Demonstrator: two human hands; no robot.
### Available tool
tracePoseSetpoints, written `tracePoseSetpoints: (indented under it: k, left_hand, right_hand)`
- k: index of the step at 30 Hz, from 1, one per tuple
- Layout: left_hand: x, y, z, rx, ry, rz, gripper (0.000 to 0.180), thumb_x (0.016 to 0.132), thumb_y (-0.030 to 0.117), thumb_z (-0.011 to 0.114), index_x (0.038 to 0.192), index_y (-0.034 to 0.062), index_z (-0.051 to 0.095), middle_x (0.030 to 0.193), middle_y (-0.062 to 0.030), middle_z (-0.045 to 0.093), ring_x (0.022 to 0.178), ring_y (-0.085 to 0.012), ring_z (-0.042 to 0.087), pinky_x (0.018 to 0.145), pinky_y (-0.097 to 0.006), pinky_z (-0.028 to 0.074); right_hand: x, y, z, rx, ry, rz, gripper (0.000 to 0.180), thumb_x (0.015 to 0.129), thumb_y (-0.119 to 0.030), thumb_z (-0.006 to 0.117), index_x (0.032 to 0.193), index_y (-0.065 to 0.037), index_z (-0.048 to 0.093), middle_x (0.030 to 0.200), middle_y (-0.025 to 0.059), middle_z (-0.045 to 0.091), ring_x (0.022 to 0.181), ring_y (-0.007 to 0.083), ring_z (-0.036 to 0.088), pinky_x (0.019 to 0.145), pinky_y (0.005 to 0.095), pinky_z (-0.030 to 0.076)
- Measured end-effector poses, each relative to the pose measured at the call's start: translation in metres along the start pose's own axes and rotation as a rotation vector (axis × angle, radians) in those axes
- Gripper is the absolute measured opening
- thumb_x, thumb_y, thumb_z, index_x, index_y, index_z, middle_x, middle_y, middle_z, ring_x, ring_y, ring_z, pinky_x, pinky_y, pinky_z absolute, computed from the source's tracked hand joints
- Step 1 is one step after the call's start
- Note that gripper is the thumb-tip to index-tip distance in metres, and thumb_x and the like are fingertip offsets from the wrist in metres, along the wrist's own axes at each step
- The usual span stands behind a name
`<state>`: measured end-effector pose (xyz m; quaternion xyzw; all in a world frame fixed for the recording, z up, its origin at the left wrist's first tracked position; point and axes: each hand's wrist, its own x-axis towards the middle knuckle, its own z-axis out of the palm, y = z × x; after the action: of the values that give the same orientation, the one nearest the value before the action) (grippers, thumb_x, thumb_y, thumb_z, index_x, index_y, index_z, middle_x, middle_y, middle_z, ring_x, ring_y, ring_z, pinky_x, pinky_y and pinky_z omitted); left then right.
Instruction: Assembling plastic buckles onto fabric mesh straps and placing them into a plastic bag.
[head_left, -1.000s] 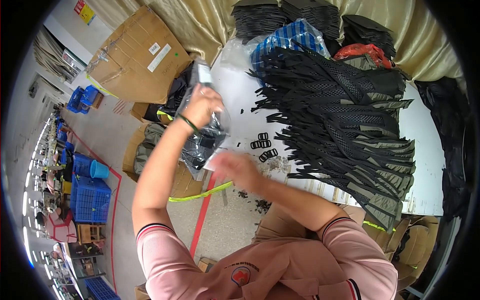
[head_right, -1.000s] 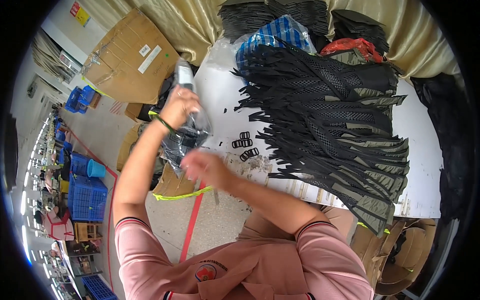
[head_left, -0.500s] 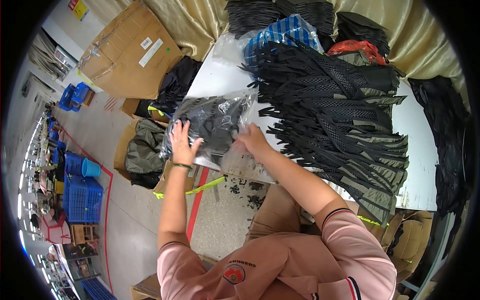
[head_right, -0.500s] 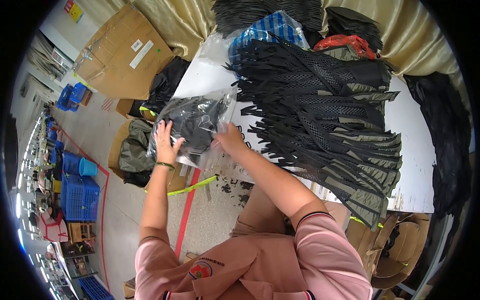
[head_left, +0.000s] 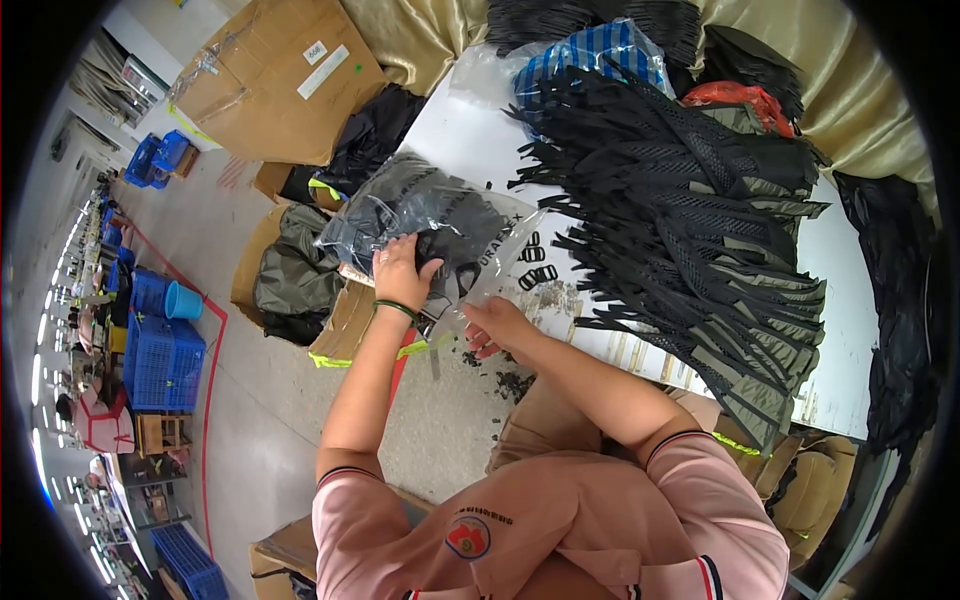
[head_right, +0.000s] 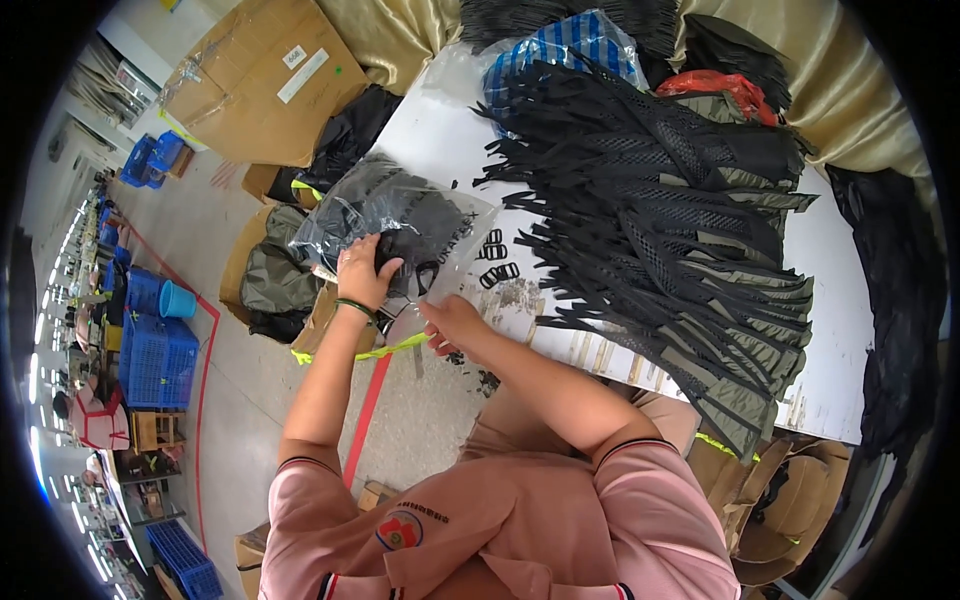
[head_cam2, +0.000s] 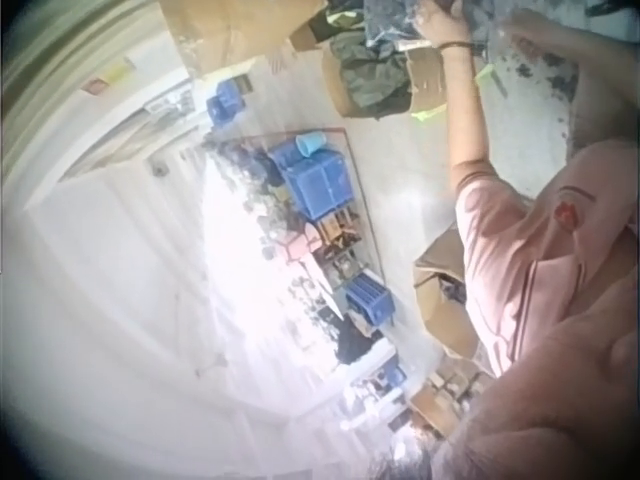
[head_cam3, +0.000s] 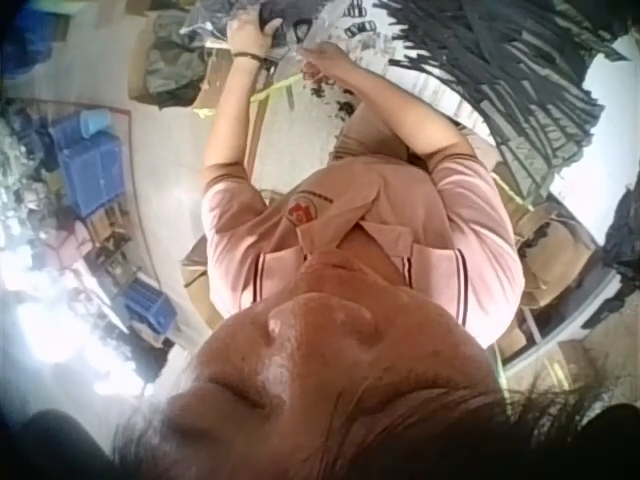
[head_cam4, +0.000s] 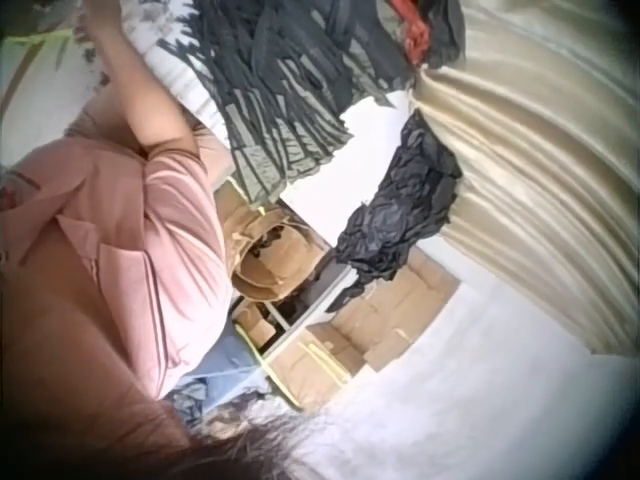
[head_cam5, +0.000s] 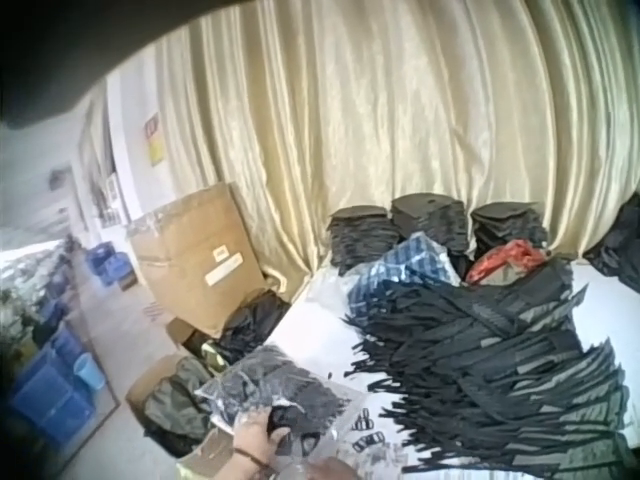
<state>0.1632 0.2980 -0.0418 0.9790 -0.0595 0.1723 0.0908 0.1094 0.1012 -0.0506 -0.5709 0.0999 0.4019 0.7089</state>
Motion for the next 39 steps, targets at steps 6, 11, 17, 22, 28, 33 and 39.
tracePoseSetpoints:
  k: [6, 11, 17, 22, 28, 33, 39]
  left_hand:
    - [-0.022, 0.010, 0.014, -0.143, 0.169, -0.011, 0.045, 0.076, 0.039, 0.067, 0.110, 0.0100, 0.062, 0.118, -0.0091, 0.059, 0.118, -0.0296, 0.048, 0.103, -0.050, 0.026]
    - [-0.015, 0.016, 0.007, -0.218, 0.104, -0.068, 0.017, 0.075, 0.028, 0.069, 0.086, 0.0144, 0.070, 0.108, -0.0044, 0.063, 0.115, -0.0253, 0.050, 0.101, -0.047, 0.028]
    - [-0.022, 0.006, 0.016, -0.117, 0.207, -0.068, 0.046, 0.078, 0.033, 0.066, 0.115, 0.0069, 0.058, 0.127, -0.0152, 0.050, 0.122, -0.0362, 0.040, 0.101, -0.053, 0.025]
    - [-0.027, 0.014, 0.023, -0.146, 0.203, -0.060, 0.035, 0.075, 0.034, 0.069, 0.100, 0.0101, 0.068, 0.117, -0.0111, 0.057, 0.119, -0.0337, 0.043, 0.101, -0.051, 0.027]
    - [-0.015, 0.022, 0.015, -0.118, 0.233, 0.013, 0.017, 0.076, 0.030, 0.068, 0.075, 0.0121, 0.068, 0.082, -0.0043, 0.060, 0.088, -0.0267, 0.054, 0.084, -0.046, 0.035]
    - [-0.002, 0.005, 0.011, -0.209, 0.135, -0.067, 0.019, 0.076, 0.025, 0.069, 0.073, 0.0067, 0.064, 0.077, -0.0096, 0.059, 0.079, -0.0302, 0.055, 0.073, -0.040, 0.041]
    - [0.010, 0.000, 0.010, -0.503, 0.063, 0.028, 0.016, 0.078, 0.016, 0.068, 0.074, 0.0015, 0.061, 0.072, -0.0133, 0.057, 0.071, -0.0305, 0.054, 0.067, -0.037, 0.043]
  right_hand:
    - [0.006, 0.000, 0.010, -0.042, 0.072, -0.103, 0.052, 0.080, -0.049, 0.065, 0.098, -0.002, 0.054, 0.085, 0.0070, 0.055, 0.072, 0.0162, 0.058, 0.054, 0.0303, 0.053]
    - [0.018, -0.010, 0.012, -0.057, 0.121, -0.141, 0.062, 0.074, -0.056, 0.067, 0.100, -0.001, 0.055, 0.086, 0.0070, 0.052, 0.074, 0.0179, 0.057, 0.056, 0.0298, 0.053]
    - [0.018, -0.024, 0.030, 0.039, 0.264, 0.001, 0.064, 0.071, -0.056, 0.068, 0.102, -0.001, 0.058, 0.084, 0.0084, 0.056, 0.068, 0.0235, 0.057, 0.053, 0.0335, 0.050]
    - [0.044, -0.017, 0.015, -0.064, 0.294, -0.120, 0.049, 0.076, -0.035, 0.070, 0.101, 0.004, 0.055, 0.088, 0.0165, 0.059, 0.072, 0.0302, 0.062, 0.053, 0.0410, 0.054]
    - [0.045, -0.014, 0.020, 0.045, 0.343, -0.167, 0.042, 0.078, -0.029, 0.068, 0.098, 0.005, 0.055, 0.089, 0.0177, 0.060, 0.070, 0.0304, 0.062, 0.053, 0.0439, 0.054]
    - [0.045, -0.035, 0.023, 0.052, 0.284, -0.019, 0.044, 0.078, -0.034, 0.067, 0.096, 0.004, 0.056, 0.086, 0.0162, 0.060, 0.069, 0.0288, 0.063, 0.052, 0.0475, 0.052]
    - [0.063, -0.048, 0.017, -0.131, 0.347, -0.068, 0.036, 0.078, -0.031, 0.065, 0.083, 0.005, 0.060, 0.075, 0.0162, 0.062, 0.060, 0.0287, 0.063, 0.048, 0.0445, 0.051]
